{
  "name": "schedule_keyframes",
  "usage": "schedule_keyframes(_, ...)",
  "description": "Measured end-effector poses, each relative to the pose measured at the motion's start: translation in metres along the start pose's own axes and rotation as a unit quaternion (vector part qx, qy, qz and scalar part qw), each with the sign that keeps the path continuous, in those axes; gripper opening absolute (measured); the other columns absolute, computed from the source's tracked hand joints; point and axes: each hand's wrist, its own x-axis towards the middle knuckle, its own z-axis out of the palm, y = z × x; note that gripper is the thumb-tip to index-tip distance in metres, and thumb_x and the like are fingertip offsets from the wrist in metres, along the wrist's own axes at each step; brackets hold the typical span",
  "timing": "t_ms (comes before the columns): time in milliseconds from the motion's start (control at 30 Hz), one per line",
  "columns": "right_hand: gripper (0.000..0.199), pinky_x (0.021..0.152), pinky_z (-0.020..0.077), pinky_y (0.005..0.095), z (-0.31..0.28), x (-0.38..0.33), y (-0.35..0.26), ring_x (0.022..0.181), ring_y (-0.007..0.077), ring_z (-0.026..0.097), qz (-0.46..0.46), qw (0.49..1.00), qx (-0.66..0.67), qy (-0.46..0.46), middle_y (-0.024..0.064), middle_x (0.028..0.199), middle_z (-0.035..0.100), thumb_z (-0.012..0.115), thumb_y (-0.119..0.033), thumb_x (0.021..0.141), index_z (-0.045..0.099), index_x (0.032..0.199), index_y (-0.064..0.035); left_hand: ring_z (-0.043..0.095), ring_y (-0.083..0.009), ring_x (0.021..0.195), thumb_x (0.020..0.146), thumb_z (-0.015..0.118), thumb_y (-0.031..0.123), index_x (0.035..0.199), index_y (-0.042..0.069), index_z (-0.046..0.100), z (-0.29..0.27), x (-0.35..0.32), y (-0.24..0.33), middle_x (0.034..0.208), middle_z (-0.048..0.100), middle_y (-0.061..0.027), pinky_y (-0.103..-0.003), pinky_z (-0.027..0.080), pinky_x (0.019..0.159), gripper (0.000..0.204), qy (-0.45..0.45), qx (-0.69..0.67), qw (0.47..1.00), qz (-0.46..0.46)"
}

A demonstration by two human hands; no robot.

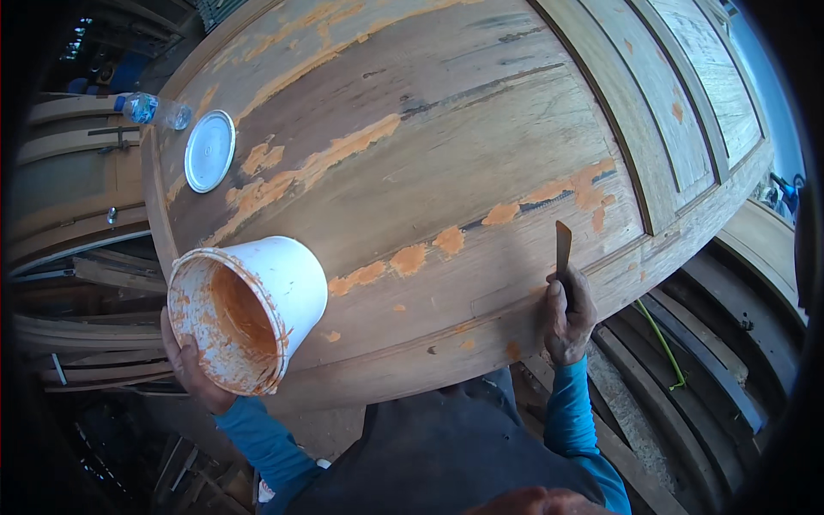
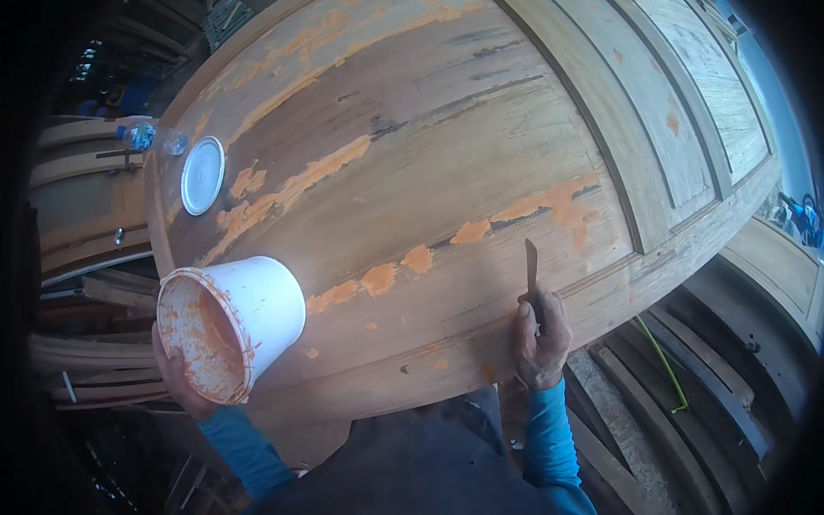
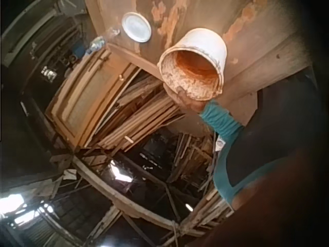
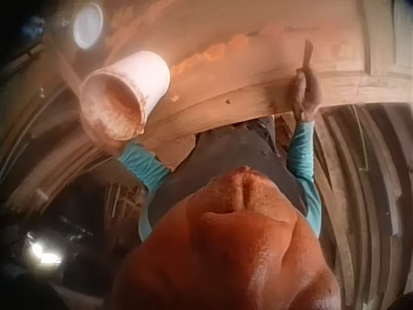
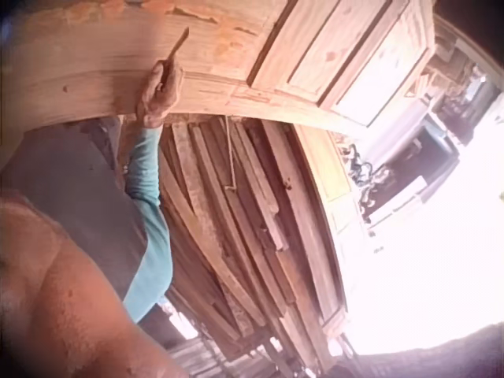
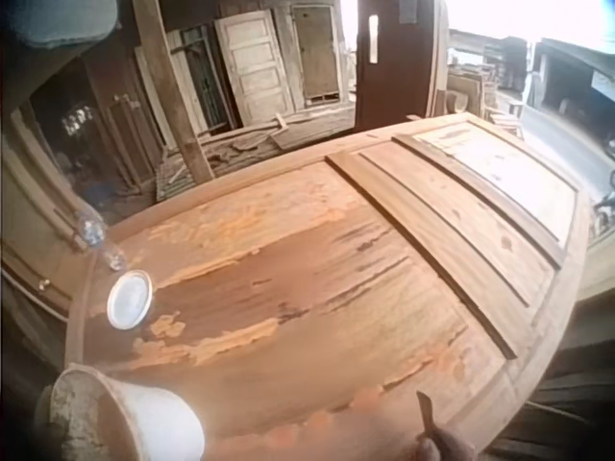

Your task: The person applies wood putty to a wooden door using a putty knife, repeatedly dipping the tool into a bucket of orange-colored compound and spreading it over cracks and gaps in the wood surface.

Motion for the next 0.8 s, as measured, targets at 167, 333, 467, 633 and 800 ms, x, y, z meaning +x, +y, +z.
schedule_keyframes(167, 0.033, 0.069, 0.0516, 0.0277, 0.027, 0.059, -0.048, 0.076, 0.0150, 0.064, -0.096, 0.988, 0.068, -0.098, 0.0117, 0.097, 0.067, 0.060, 0.004, 0.097, 0.064, 0.130, 0.0048, 0.055, -0.0386, 0.135, 0.095, 0.052, 0.011, 0.151, -0.009, 0.038, 0.046, -0.014, 0.012, 0.147, 0.051, -0.0309, -0.049, 0.045, 0.115, 0.061, 0.034, -0.004, 0.998, 0.044)
schedule_keyframes(333, 0.032, 0.066, 0.0528, 0.0303, 0.034, 0.074, -0.153, 0.075, 0.0189, 0.065, -0.355, 0.922, 0.034, -0.152, 0.0137, 0.094, 0.069, 0.064, 0.000, 0.095, 0.067, 0.127, 0.0041, 0.060, -0.0302, 0.132, 0.097, 0.053, 0.005, 0.141, -0.007, 0.055, 0.087, -0.030, 0.016, 0.142, 0.061, -0.0236, -0.044, 0.047, 0.113, 0.045, -0.039, 0.081, 0.982, 0.167)
schedule_keyframes(467, 0.034, 0.066, 0.0542, 0.0344, 0.072, 0.058, -0.230, 0.078, 0.0244, 0.067, -0.448, 0.810, -0.125, -0.356, 0.0109, 0.092, 0.065, 0.070, -0.005, 0.080, 0.069, 0.114, -0.0012, 0.060, -0.0315, 0.134, 0.094, 0.058, 0.003, 0.136, -0.003, 0.061, 0.089, -0.048, 0.013, 0.139, 0.065, -0.0210, -0.048, 0.034, 0.120, 0.042, -0.100, 0.154, 0.948, 0.259)
schedule_keyframes(633, 0.028, 0.078, 0.0534, 0.0431, 0.130, 0.039, -0.219, 0.094, 0.0259, 0.066, -0.471, 0.741, -0.251, -0.408, 0.0077, 0.105, 0.067, 0.066, -0.020, 0.083, 0.070, 0.108, -0.0090, 0.059, -0.0323, 0.134, 0.093, 0.063, 0.004, 0.136, 0.004, 0.063, 0.085, -0.057, 0.013, 0.138, 0.066, -0.0173, -0.049, 0.022, 0.122, 0.043, -0.143, 0.163, 0.935, 0.282)
schedule_keyframes(800, 0.055, 0.109, 0.0444, 0.0527, 0.155, 0.015, -0.185, 0.129, 0.0394, 0.057, -0.388, 0.795, -0.034, -0.465, 0.0136, 0.134, 0.064, 0.072, -0.031, 0.083, 0.064, 0.133, -0.0091, 0.062, -0.0347, 0.131, 0.089, 0.064, 0.004, 0.127, -0.002, 0.067, 0.081, -0.064, 0.016, 0.132, 0.069, -0.0212, -0.047, 0.025, 0.123, 0.038, -0.155, 0.181, 0.924, 0.298)
